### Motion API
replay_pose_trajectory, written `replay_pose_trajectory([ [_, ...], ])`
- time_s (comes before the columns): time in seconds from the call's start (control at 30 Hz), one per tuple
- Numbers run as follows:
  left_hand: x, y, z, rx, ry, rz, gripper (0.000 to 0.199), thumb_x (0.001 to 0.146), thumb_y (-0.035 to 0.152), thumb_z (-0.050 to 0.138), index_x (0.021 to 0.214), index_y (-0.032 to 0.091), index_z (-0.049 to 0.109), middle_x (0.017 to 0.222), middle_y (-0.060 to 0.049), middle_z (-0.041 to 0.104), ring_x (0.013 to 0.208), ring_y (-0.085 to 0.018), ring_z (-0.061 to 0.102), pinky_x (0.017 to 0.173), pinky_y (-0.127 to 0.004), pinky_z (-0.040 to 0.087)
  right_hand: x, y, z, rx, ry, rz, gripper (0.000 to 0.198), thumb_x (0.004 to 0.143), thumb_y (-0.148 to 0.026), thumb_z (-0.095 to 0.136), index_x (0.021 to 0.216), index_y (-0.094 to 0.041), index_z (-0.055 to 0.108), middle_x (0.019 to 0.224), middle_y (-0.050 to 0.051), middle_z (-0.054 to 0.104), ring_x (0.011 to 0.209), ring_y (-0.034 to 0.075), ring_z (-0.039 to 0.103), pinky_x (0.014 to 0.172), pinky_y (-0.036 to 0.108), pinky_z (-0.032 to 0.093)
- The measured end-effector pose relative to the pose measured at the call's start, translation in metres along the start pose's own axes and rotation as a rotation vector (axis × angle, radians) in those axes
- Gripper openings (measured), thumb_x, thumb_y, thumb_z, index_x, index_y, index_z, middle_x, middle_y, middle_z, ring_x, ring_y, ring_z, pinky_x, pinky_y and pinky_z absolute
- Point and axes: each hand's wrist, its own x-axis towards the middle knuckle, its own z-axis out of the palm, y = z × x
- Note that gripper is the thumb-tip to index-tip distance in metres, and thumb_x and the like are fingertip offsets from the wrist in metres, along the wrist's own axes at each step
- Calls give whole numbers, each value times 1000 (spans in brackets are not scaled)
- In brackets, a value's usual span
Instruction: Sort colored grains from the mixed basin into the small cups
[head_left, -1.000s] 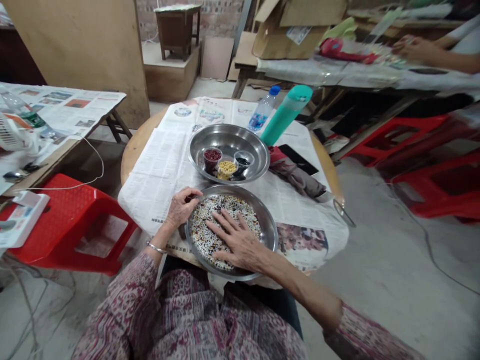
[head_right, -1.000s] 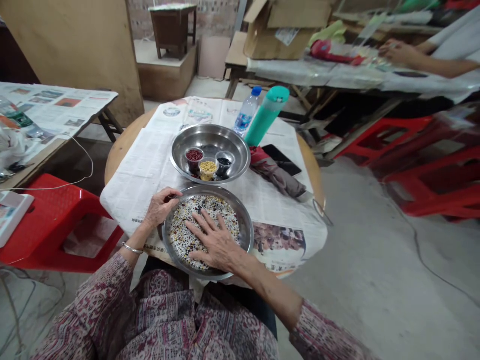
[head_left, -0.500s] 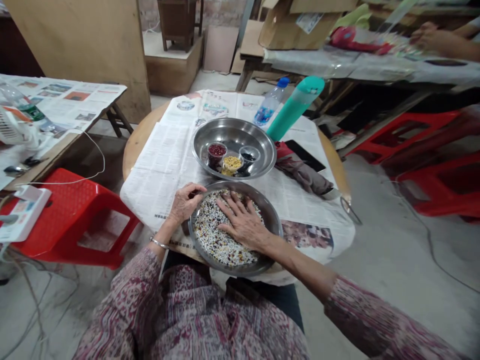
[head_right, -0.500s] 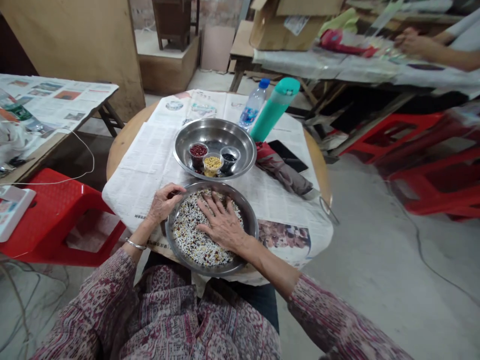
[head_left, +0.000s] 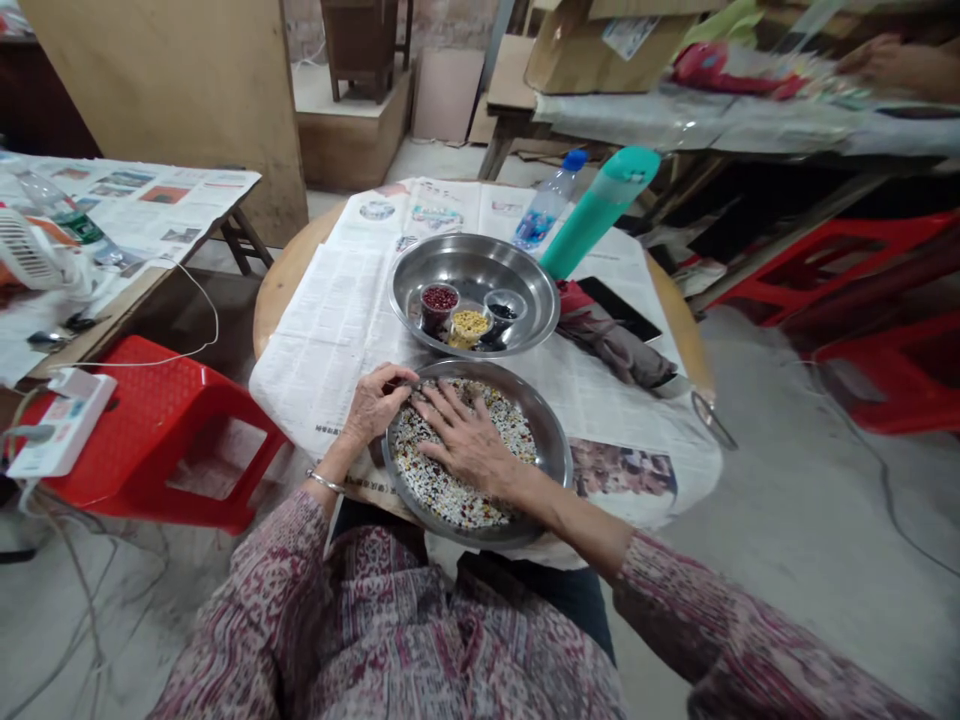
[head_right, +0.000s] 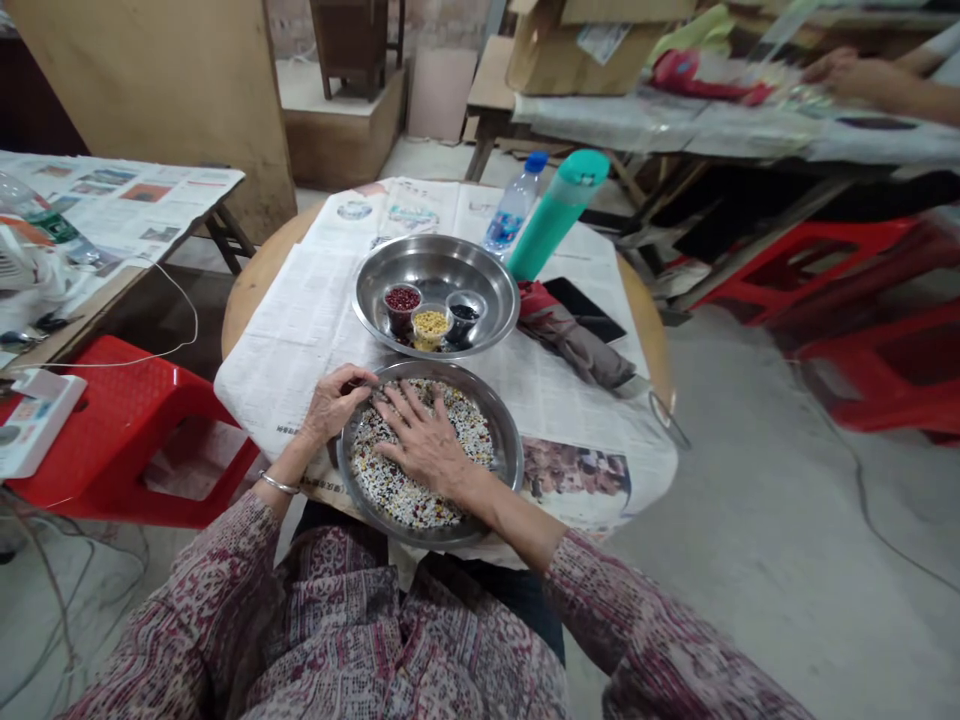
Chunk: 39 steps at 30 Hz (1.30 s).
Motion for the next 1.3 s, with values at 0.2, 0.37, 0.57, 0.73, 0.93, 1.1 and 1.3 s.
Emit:
replay_pose_trajectory([
  [0.2, 0, 0, -1, 26, 7, 13, 21, 77, 5, 60, 89, 17, 73, 87, -1, 69, 78, -13, 61, 75, -24, 49, -20, 20, -12, -76, 28, 173, 56, 101, -51, 38, 147, -20, 46, 155, 16, 46, 141, 38, 43, 112, 64, 36],
  [0.37, 1, -1, -1, 42, 16, 26, 22, 76, 6, 60, 89, 18, 73, 85, 0, 69, 76, -13, 60, 74, -24, 49, -56, 5, -28, -59, 18, 312, 53, 98, -51, 44, 138, -17, 55, 140, 21, 59, 122, 37, 58, 92, 54, 53],
  [0.57, 2, -1, -1, 35, 10, 21, 20, 77, 8, 59, 89, 18, 72, 87, 0, 70, 76, -13, 60, 74, -25, 49, -68, -23, -29, 213, 25, 191, 37, 93, -21, 53, 130, -20, 58, 130, 14, 61, 121, 28, 57, 96, 45, 56],
  [0.73, 2, 0, 0, 49, 21, 23, 21, 77, 8, 58, 89, 18, 72, 88, -1, 71, 81, -14, 61, 77, -26, 50, -37, -29, -27, 507, 138, 60, 41, 93, -8, 40, 123, -25, 63, 123, 10, 63, 117, 21, 61, 99, 43, 56],
  [0.93, 3, -5, 0, 32, 13, 17, 21, 76, 6, 60, 87, 19, 73, 86, -1, 70, 75, -13, 60, 73, -26, 49, -52, 17, -57, 260, 17, 163, 19, 94, -23, 54, 106, -23, 69, 109, 9, 70, 106, 25, 65, 92, 42, 55],
  [1.1, 2, -4, 1, 35, 10, 19, 22, 77, 5, 61, 88, 19, 73, 88, -1, 70, 79, -13, 61, 77, -27, 50, -87, 31, -69, 103, -356, 54, 19, 89, -30, 65, 71, -22, 67, 76, 5, 69, 78, 22, 67, 71, 34, 51],
  [1.3, 1, -2, 1, 50, 12, 19, 22, 77, 5, 61, 89, 18, 72, 88, 0, 70, 78, -13, 61, 75, -26, 49, -70, -6, -51, 407, -240, -56, 17, 94, -19, 55, 95, -24, 71, 93, 4, 71, 90, 18, 67, 81, 31, 54],
])
